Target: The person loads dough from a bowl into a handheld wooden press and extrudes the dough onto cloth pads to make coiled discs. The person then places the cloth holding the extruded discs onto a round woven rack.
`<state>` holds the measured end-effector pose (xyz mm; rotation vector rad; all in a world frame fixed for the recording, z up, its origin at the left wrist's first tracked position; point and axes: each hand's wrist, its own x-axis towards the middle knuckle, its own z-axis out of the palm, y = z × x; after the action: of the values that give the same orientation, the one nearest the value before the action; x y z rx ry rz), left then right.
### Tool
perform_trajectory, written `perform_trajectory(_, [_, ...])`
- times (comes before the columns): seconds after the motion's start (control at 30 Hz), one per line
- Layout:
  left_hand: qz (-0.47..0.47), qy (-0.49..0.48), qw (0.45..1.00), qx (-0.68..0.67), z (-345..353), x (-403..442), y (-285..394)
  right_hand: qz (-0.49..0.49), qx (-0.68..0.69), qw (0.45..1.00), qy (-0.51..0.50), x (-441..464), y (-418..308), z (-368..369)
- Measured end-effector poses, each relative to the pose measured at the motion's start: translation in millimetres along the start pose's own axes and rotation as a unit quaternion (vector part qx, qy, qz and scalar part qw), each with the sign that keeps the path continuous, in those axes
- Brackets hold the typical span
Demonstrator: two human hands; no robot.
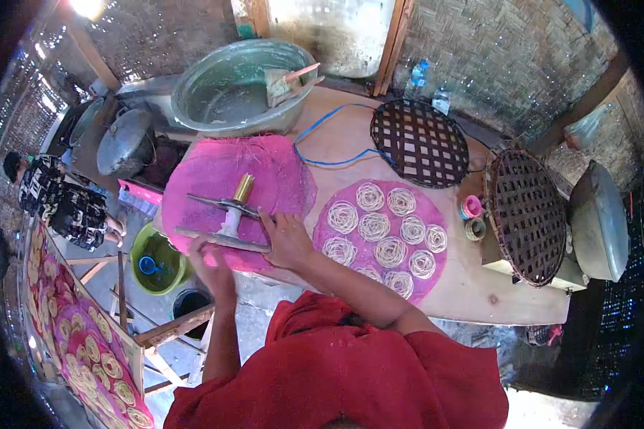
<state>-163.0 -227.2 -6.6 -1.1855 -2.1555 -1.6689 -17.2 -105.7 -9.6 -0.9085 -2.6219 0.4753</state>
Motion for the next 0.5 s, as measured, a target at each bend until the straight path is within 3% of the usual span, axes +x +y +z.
perform_trajectory(0.03, [-0.002,-0.007,1.0,0.0,5,-1,11,0.006,0.002,1.0,-0.003,1,-1,0])
perform_trajectory(0.1, [0.079,-0.14,0.987,-0.022,17,-3,29,-0.003,0.017,1.0,0.018,-1,2,-11])
perform_trajectory(0.17, [0.099,-0.227,0.968,-0.043,23,-2,51,-0.026,0.008,0.998,0.064,-11,17,-39])
perform_trajectory(0.2, [0.098,-0.234,0.966,-0.048,29,2,65,0.026,0.053,0.996,0.065,-12,47,-48])
perform_trajectory(0.23, [0.04,-0.326,0.939,-0.097,35,6,79,0.078,0.095,0.99,0.065,-20,80,-59])
perform_trajectory(0.27, [-0.02,-0.414,0.898,-0.145,39,6,86,0.155,0.1,0.971,0.151,-36,119,-68])
perform_trajectory(0.3, [-0.022,-0.42,0.894,-0.151,44,3,88,0.226,0.115,0.937,0.239,-52,158,-79])
perform_trajectory(0.33, [-0.049,-0.512,0.848,-0.125,48,-1,90,0.231,-0.002,0.947,0.225,-74,187,-107])
perform_trajectory(0.37, [-0.071,-0.598,0.792,-0.098,54,-5,91,0.27,0.003,0.937,0.224,-94,217,-126])
perform_trajectory(0.43, [-0.024,-0.617,0.77,-0.159,57,-34,75,0.314,-0.005,0.921,0.229,-133,271,-147])
perform_trajectory(0.5, [-0.043,-0.675,0.727,-0.114,52,-49,73,0.45,0.071,0.88,0.131,-163,316,-153])
